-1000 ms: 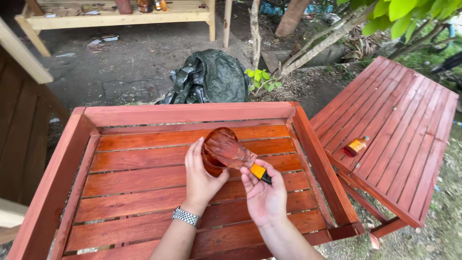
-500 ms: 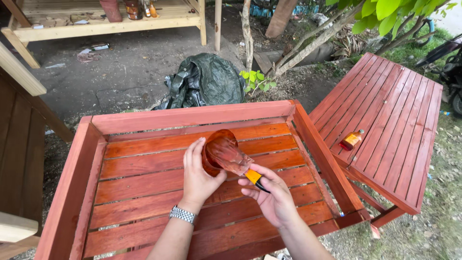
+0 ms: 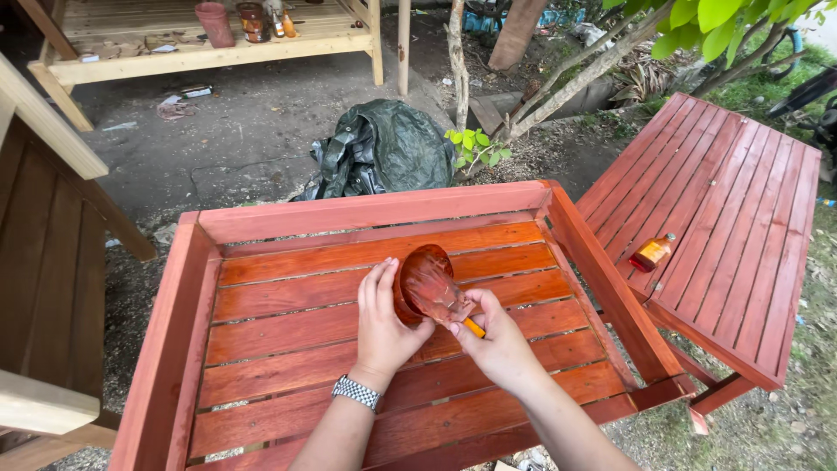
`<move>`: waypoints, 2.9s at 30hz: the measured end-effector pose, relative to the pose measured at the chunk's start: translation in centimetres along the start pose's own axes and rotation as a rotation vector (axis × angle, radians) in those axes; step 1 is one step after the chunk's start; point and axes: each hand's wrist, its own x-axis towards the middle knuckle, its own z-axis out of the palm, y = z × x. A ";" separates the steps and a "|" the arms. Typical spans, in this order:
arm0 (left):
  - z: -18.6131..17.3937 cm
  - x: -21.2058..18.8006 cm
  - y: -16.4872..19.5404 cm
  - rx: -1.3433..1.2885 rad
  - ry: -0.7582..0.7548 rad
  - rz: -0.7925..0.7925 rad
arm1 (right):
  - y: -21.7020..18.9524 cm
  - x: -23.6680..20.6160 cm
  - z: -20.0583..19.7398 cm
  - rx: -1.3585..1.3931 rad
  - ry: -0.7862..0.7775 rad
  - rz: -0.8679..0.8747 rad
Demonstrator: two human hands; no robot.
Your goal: The person applies reddish-orange wood stain to a slatted wooden tray-like furniture piece using a brush, dipping the brush into a stain container held in the other hand. They coat the slats, frame edges, and sides of the piece, repositioning it to reach different surfaces.
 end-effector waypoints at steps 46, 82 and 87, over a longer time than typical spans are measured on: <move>-0.3 0.8 -2.3 -0.006 -0.066 -0.057 | -3.3 1.1 1.1 -0.307 0.110 -0.036; 2.7 1.8 -1.8 -0.048 -0.042 -0.091 | -1.7 2.0 -0.9 -0.078 0.112 0.118; 3.4 2.6 -2.3 -0.149 -0.033 -0.174 | -1.5 1.1 -2.4 -0.137 0.164 -0.151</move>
